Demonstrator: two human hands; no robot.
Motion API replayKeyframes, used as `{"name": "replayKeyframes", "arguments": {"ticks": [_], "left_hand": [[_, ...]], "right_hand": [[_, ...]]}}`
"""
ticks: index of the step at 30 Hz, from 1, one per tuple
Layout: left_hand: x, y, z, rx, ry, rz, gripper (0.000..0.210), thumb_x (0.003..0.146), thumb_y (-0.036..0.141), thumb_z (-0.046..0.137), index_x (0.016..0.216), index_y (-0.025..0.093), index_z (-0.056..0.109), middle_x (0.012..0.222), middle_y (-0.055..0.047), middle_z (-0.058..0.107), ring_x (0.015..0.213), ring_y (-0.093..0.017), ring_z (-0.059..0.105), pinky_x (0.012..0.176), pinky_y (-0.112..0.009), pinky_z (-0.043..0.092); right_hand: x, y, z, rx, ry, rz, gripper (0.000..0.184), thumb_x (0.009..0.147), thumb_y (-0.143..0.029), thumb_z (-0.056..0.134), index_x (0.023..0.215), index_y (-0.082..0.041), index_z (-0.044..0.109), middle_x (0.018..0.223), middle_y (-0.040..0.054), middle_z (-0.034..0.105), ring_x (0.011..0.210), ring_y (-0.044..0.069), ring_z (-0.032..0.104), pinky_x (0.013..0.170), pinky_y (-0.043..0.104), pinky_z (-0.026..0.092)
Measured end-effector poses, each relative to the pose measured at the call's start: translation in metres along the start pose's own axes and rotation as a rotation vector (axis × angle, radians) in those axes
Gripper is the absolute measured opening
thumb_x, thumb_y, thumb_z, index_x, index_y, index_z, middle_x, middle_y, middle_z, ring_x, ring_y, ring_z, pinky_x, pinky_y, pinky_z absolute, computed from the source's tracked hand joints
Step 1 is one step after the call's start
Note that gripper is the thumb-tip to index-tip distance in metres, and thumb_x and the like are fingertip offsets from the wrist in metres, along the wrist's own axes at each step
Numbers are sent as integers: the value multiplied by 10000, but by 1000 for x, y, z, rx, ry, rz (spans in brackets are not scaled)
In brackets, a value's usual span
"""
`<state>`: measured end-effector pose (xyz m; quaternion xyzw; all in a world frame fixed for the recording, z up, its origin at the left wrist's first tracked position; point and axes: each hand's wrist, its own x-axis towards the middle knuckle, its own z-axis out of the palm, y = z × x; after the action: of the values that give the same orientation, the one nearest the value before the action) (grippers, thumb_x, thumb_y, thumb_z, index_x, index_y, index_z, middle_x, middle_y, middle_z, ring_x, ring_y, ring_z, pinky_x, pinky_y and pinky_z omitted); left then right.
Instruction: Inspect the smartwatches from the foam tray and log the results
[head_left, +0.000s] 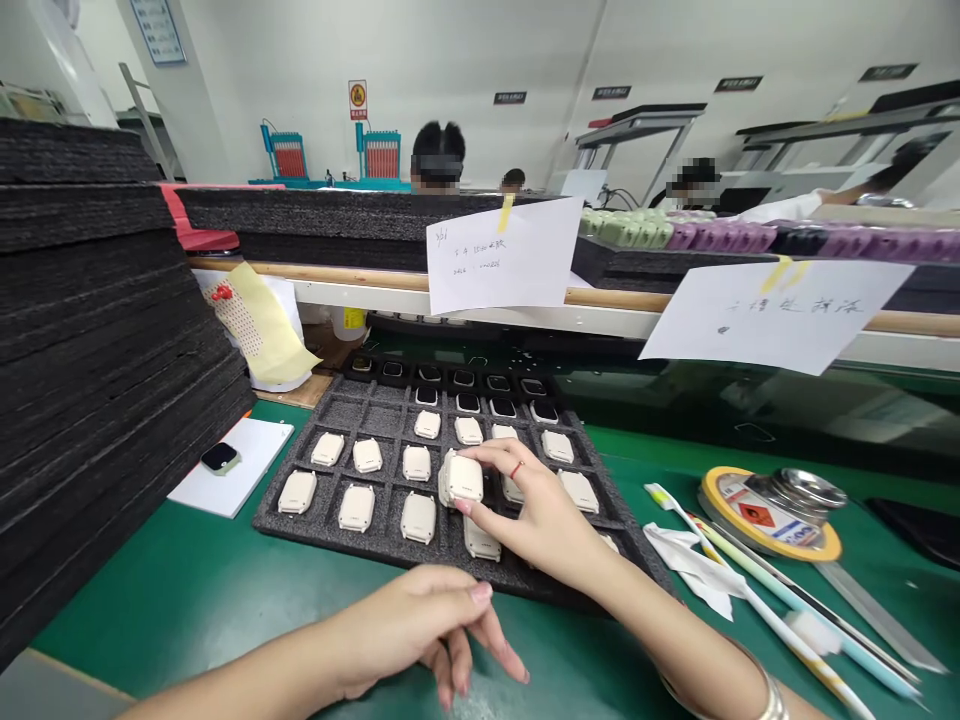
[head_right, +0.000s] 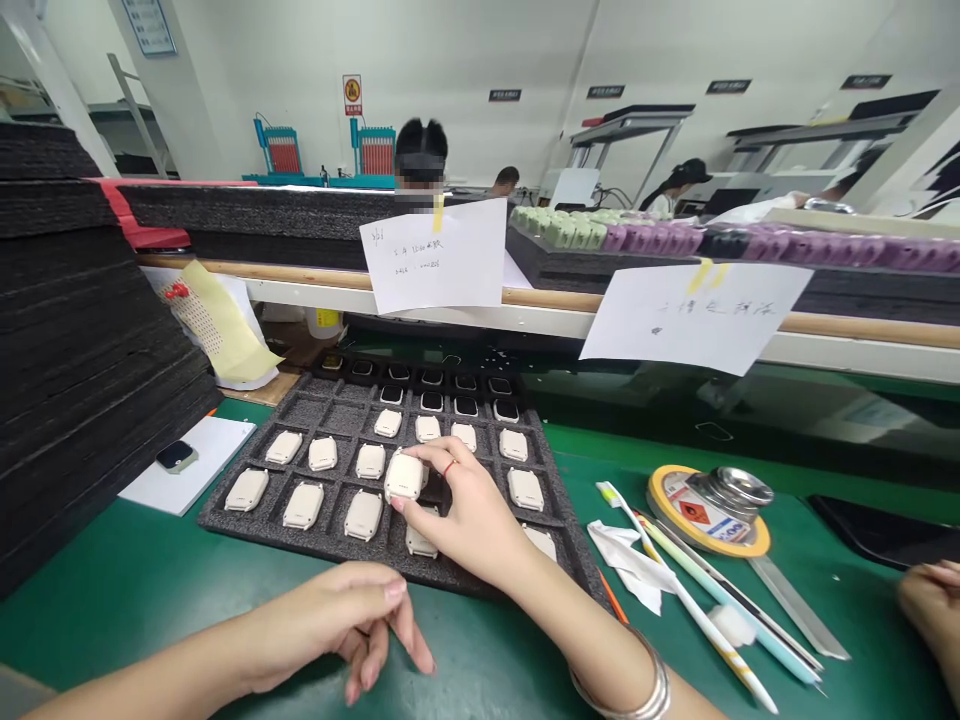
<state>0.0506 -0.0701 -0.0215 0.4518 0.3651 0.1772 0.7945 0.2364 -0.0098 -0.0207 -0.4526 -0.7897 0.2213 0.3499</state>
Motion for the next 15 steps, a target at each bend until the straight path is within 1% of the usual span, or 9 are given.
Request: {"name": "replayKeyframes", "arguments": {"ticks": [3,7,9,12,15], "left_hand": [[1,-2,1,101,-51,-38,498,788,625,615,781,128,627,1000,-154,745,552,-80,525,513,-217,430],[1,-5,2,173,-51,-68,476,751,611,645,801,140,597,984,-124,734,581,-80,532,547,-227,421],[2,-6,2,198,-51,-76,469,743,605,652,800,145,581,981,-116,729,581,-77,529,551,-229,416],[4,-7,2,217,-47,-81,481,732,615,661,799,149,564,979,-110,725,584,-76,530,553,-229,410],[7,-9,1,219,-51,-85,512,720,643,668,797,148,560,968,-104,722,586,-75,529,548,-222,397]], "right_hand": [[0,4,1,-14,1,-17,361,840,-310,671,1183,-215,607,1155,84,612,1086,237,613,988,416,480],[1,1,0,-5,-5,-14,353,812,-296,682,1144,-211,600,1244,101,604,1169,262,581,1029,433,449],[3,0,0,1,-6,1,368,793,-286,692,1138,-207,591,1251,103,616,1191,275,570,1043,445,434],[8,1,0,7,-9,12,378,782,-270,700,1138,-205,591,1155,84,668,1108,270,613,996,440,461],[11,4,0,27,-15,11,361,794,-279,697,1135,-204,607,1135,77,684,1059,260,637,965,431,478]]}}
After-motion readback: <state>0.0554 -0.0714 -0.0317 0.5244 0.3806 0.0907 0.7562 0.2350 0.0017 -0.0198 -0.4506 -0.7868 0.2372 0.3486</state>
